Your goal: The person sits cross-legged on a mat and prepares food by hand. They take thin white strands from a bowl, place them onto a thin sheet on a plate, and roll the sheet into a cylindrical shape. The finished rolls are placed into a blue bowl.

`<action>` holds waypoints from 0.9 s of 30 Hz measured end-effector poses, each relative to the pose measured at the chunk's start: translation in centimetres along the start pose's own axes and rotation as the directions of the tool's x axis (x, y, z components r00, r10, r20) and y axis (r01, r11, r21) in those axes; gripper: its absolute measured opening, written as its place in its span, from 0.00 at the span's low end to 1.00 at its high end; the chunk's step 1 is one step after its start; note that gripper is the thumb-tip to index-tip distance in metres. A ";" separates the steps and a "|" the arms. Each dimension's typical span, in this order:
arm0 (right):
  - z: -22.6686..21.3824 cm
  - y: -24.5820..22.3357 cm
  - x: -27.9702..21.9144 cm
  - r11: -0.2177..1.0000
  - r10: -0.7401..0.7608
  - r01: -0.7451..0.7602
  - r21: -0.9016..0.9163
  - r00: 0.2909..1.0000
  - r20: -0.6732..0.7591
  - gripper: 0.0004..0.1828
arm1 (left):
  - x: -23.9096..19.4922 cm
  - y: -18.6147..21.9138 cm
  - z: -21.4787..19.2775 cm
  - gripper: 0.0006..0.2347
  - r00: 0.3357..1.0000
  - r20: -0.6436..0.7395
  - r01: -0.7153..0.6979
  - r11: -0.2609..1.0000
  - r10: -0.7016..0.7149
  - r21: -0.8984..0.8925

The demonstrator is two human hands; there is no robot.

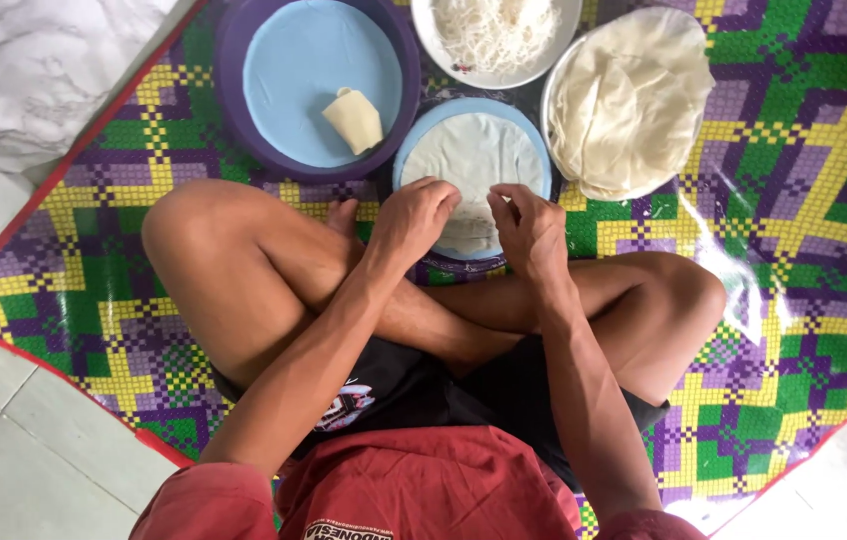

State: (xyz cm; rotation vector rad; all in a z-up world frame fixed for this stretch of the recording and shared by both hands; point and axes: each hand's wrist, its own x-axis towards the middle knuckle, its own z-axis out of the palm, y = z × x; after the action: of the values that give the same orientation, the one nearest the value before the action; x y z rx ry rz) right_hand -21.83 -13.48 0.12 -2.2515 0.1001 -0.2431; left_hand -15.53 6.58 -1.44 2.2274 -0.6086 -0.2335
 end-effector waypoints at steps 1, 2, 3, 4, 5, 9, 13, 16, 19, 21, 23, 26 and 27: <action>0.0 -0.2 0.0 1.000 0.006 -0.006 -0.003 1.000 -0.005 0.06 | 0.0 -0.2 0.1 0.05 1.000 0.007 -0.005 1.000 0.005 -0.003; -0.1 -0.4 0.0 0.999 0.027 -0.028 -0.020 1.000 -0.015 0.06 | 0.1 -0.4 0.2 0.04 1.000 0.006 -0.002 1.000 0.002 -0.006; -0.1 -0.6 -0.1 0.998 0.049 -0.050 -0.035 0.999 -0.025 0.06 | 0.1 -0.6 0.4 0.04 1.000 0.006 0.002 1.000 -0.002 -0.009; 0.1 -0.4 0.1 0.998 0.056 -0.057 -0.038 0.998 -0.029 0.06 | 0.1 -0.6 0.3 0.04 1.000 0.014 -0.002 1.000 0.003 -0.012; 0.3 -0.1 0.2 0.995 0.078 -0.079 -0.054 0.997 -0.024 0.07 | 0.2 -0.7 0.3 0.03 1.000 0.011 -0.005 1.000 0.005 -0.012; 0.6 -0.4 0.1 0.972 0.179 -0.181 -0.150 0.983 -0.028 0.20 | 0.3 -0.1 -0.2 0.04 0.999 0.012 0.031 1.000 -0.031 0.001; -1.0 -2.4 0.5 0.983 0.073 -0.077 -0.165 0.997 -0.027 0.02 | -0.1 -0.4 -0.5 0.03 0.999 0.035 0.000 0.997 -0.002 0.073; -0.9 -2.3 0.4 0.993 -0.058 0.071 -0.094 0.990 0.130 0.06 | -0.4 1.1 -1.2 0.12 0.992 0.125 0.005 0.992 -0.020 0.123; 0.4 0.0 -0.5 0.993 -0.059 0.076 -0.085 0.979 0.195 0.06 | -0.6 1.2 -0.8 0.11 0.982 0.190 -0.024 0.991 -0.001 0.132; 0.3 0.0 -0.3 0.995 -0.051 0.067 -0.069 0.976 0.210 0.08 | -0.7 0.1 -0.3 0.07 0.978 0.207 -0.042 0.986 0.009 0.158; 0.4 0.0 -0.5 0.994 -0.062 0.078 -0.078 0.979 0.194 0.08 | -0.8 0.1 -0.4 0.07 0.979 0.203 -0.063 0.987 0.032 0.146; -0.5 -1.1 -1.0 0.997 -0.065 0.070 -0.036 0.988 0.140 0.10 | -1.4 0.7 -0.9 0.10 0.979 0.201 -0.067 0.990 0.042 0.120; -1.1 -1.5 -0.6 0.997 -0.070 0.069 0.017 0.993 0.099 0.13 | -1.0 1.0 -1.4 0.14 0.982 0.188 -0.052 0.992 0.030 0.113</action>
State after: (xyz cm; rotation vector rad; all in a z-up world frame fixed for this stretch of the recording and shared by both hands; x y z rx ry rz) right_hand -22.64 -13.24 1.85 -2.2521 -0.0331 -0.1680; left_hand -16.27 7.44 0.15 2.3195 -0.7866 -0.3975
